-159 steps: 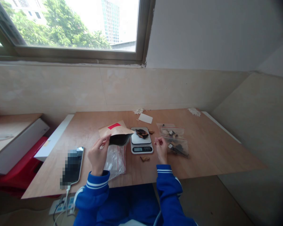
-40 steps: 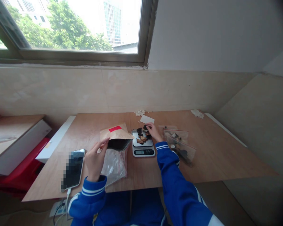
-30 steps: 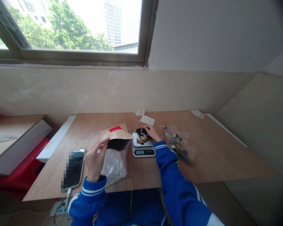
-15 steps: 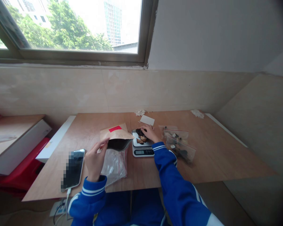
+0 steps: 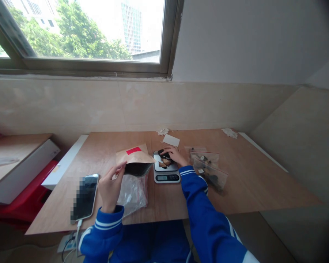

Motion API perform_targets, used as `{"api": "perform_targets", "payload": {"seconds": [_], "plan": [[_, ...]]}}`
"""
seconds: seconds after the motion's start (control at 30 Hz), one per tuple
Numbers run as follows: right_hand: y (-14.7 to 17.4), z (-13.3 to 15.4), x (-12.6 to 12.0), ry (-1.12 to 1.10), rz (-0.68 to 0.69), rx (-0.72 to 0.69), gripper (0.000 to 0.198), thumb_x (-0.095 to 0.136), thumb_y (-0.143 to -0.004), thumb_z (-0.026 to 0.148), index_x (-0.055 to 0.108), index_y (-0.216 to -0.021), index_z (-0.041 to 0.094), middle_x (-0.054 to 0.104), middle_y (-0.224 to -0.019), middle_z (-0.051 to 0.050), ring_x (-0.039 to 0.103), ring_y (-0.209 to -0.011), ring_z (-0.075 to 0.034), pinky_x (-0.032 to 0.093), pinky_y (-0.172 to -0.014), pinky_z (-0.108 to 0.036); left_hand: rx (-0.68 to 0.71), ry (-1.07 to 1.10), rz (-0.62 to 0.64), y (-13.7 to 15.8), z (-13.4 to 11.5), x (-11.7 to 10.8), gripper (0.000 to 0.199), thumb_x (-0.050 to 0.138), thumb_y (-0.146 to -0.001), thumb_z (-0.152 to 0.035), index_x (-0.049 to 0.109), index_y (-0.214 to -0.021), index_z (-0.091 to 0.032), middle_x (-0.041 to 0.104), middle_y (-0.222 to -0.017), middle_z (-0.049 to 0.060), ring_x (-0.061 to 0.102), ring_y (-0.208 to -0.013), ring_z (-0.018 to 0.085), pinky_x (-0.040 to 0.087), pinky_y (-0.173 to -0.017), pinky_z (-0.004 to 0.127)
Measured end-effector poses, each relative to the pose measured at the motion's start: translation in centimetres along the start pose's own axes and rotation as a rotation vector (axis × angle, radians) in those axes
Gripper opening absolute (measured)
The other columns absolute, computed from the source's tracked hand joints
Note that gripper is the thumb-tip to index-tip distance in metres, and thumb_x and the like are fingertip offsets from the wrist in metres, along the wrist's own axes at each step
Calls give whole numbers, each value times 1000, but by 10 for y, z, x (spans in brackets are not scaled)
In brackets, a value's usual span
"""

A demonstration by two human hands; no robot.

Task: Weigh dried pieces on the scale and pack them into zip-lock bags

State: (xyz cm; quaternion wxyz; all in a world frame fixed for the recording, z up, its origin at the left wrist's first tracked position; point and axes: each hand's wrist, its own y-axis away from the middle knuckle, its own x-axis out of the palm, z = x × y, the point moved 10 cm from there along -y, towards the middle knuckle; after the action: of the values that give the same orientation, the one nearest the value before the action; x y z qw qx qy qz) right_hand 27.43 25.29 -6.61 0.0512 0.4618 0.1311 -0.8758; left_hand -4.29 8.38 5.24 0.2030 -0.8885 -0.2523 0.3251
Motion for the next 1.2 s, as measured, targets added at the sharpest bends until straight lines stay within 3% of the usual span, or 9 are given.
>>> {"api": "perform_targets", "payload": {"seconds": [0.17,0.47,0.57,0.67,0.8,0.97,1.1,1.2], "plan": [[-2,-8,-6,-33,-49,10,43,41,-88,11,69,-114,30,64,-123,-2,52,-115,-21,33,-105,-40,7,-1,-8,0,-2,-1,24,61,-84,-45,74,-98,-31,74,-88,-2,69,-75,15,46,-66,23],[5,4,5,-32,87,14,43,46,-82,7,75,-100,33,55,-136,0,39,-130,-27,21,-110,-52,13,-15,-17,0,-3,-1,25,61,-84,-46,73,-98,-31,75,-87,-2,69,-75,15,46,-65,23],[12,2,-14,-111,-36,-23,41,45,-82,9,74,-102,31,56,-134,-1,43,-127,-25,28,-109,-47,42,-14,-14,-1,-5,0,26,60,-85,-46,73,-100,-30,75,-89,-2,69,-76,15,48,-67,24],[23,-8,-29,-231,-185,-50,38,42,-83,11,72,-104,24,64,-118,-6,54,-114,-21,37,-105,-40,76,-18,-18,0,-8,-1,27,59,-85,-46,73,-101,-29,75,-89,-1,69,-74,15,49,-68,24],[39,-34,-22,-384,-290,80,30,45,-83,17,66,-104,17,67,-104,-9,62,-98,-20,48,-92,-38,77,-13,-20,0,-9,-2,28,58,-85,-46,73,-101,-28,75,-89,0,69,-74,16,51,-69,25],[48,-37,-10,-484,-306,130,31,50,-84,23,57,-113,16,67,-98,-8,63,-86,-17,53,-79,-32,61,-13,0,1,-9,-1,30,58,-85,-47,73,-102,-28,75,-90,1,69,-75,16,51,-70,26],[55,-21,-24,-442,-329,139,29,51,-84,24,57,-111,16,64,-100,-10,62,-89,-19,52,-84,-36,53,-7,10,2,-9,0,31,57,-85,-48,73,-103,-28,75,-91,1,70,-76,17,52,-72,27],[79,24,-57,-307,-500,61,24,48,-87,25,59,-106,16,61,-106,-13,58,-102,-24,46,-94,-42,29,4,13,2,-7,1,30,58,-85,-48,73,-103,-29,75,-92,0,70,-77,16,51,-72,26]]}}
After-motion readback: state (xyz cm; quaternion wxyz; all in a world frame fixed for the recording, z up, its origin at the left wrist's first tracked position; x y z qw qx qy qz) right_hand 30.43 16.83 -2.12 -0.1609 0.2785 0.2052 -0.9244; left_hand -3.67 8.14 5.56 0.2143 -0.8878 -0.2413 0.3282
